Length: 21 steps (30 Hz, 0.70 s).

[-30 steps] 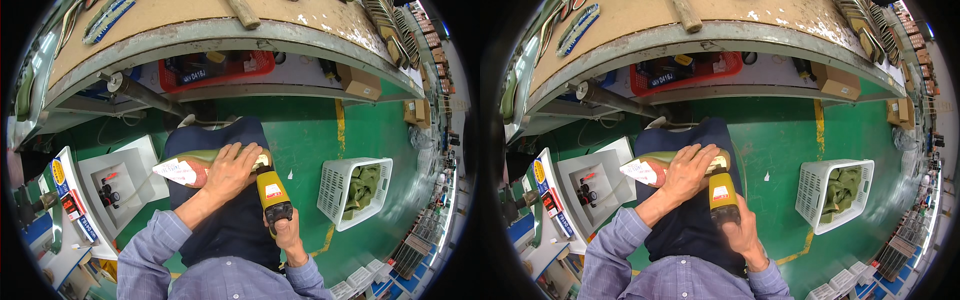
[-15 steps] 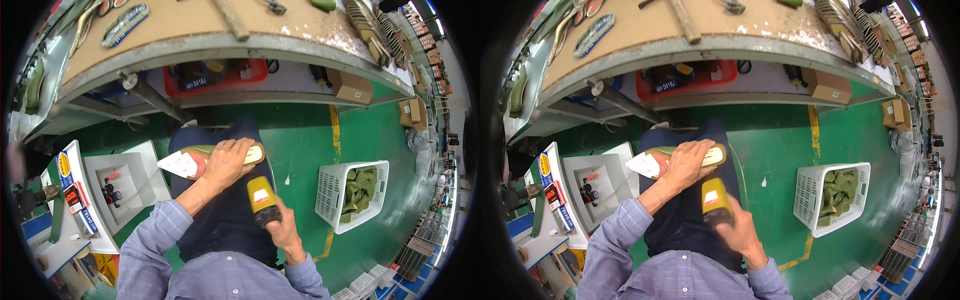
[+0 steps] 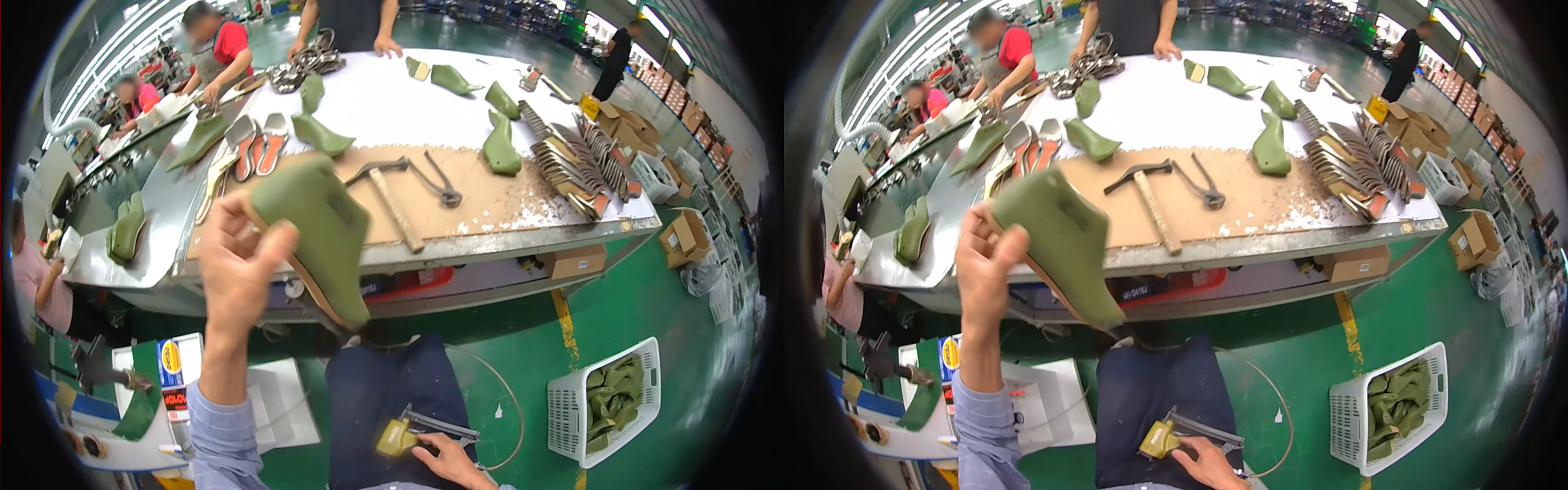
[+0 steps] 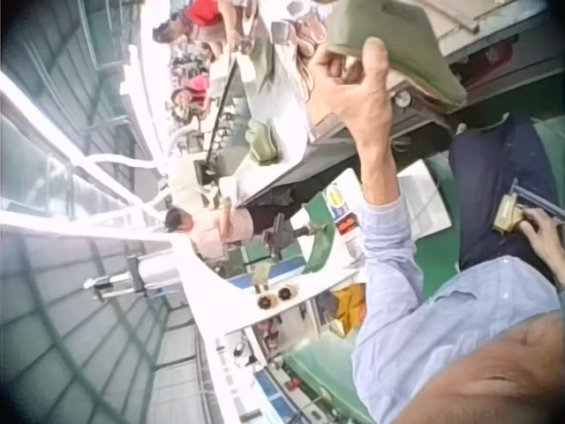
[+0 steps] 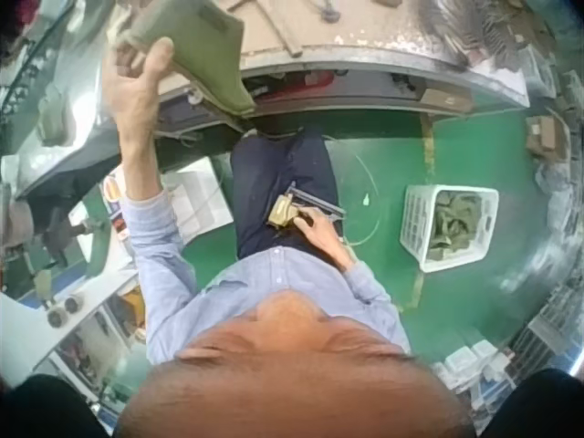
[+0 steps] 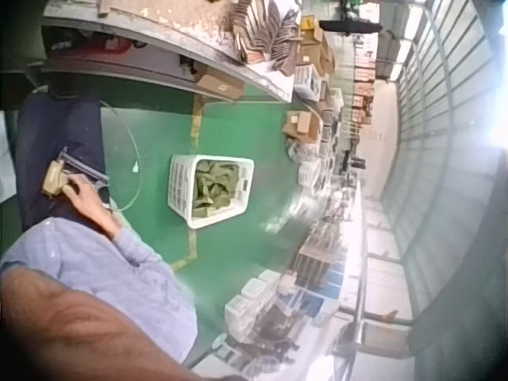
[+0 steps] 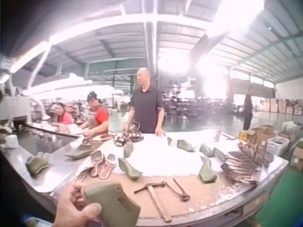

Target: The person assembles green high-heeled shoes by attaching the sole to the upper. They use a hammer to tap the sole into place and a yellow pneumatic nail gun to secure it. The person handles multiple shoe components, including green uppers and beige soles, on a factory workbench.

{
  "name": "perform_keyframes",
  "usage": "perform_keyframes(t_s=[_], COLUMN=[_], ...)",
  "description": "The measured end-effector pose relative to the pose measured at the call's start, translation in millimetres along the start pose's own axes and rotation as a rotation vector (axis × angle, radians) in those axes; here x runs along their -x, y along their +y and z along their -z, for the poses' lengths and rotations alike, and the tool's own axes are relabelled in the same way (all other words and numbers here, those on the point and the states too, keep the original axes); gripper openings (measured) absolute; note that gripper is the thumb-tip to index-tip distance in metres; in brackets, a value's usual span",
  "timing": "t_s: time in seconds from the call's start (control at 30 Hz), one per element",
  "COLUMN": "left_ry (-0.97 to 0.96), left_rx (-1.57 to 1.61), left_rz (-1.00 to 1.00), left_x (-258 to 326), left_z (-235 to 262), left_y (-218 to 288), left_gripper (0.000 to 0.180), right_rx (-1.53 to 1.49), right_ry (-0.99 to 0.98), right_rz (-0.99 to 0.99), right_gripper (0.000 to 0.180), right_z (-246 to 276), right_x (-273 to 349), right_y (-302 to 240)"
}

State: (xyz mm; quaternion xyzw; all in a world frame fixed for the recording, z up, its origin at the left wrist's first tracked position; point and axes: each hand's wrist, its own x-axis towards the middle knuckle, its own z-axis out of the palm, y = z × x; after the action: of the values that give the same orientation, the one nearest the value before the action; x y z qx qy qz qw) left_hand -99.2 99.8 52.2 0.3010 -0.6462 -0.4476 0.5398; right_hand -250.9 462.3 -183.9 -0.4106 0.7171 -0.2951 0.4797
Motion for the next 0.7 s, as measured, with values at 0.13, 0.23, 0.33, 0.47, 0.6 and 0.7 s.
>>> perform_keyframes(t_s=[0.13, 0.23, 0.33, 0.47, 0.6, 0.7], left_ry=[0.215, 0.249, 0.326, 0.411, 0.402, 0.358], left_rx=[0.169, 0.136, 0.069, 0.055, 0.159, 0.333], left_rz=[-0.079, -0.044, -0.128, -0.07, 0.038, 0.144], left_x=[-71.3, -126.3, -180.4, -206.8, -186.7, -184.0], left_z=[-16.9, -43.4, -60.2, -103.5, -79.6, -26.7], left_y=[-27.1, -81.2, -154.4, -232.2, -213.0, -176.4], left_gripper=[0.058, 0.066, 0.067, 0.063, 0.062, 0.059], right_rx=[-0.072, -0.087, 0.086, 0.493, 0.774, 0.787], right_ry=[0.14, 0.318, 0.699, 1.047, 1.119, 1.053], right_rz=[0.169, 0.307, 0.56, 0.589, 0.384, 0.371], right_gripper=[0.037, 0.038, 0.023, 0.049, 0.076, 0.082], right_z=[33.9, 97.3, 184.3, 295.4, 359.2, 365.0], right_x=[-18.7, -63.5, -145.4, -289.2, -417.3, -469.3], right_y=[-29.7, -62.5, -125.0, -147.1, -153.6, -146.8])
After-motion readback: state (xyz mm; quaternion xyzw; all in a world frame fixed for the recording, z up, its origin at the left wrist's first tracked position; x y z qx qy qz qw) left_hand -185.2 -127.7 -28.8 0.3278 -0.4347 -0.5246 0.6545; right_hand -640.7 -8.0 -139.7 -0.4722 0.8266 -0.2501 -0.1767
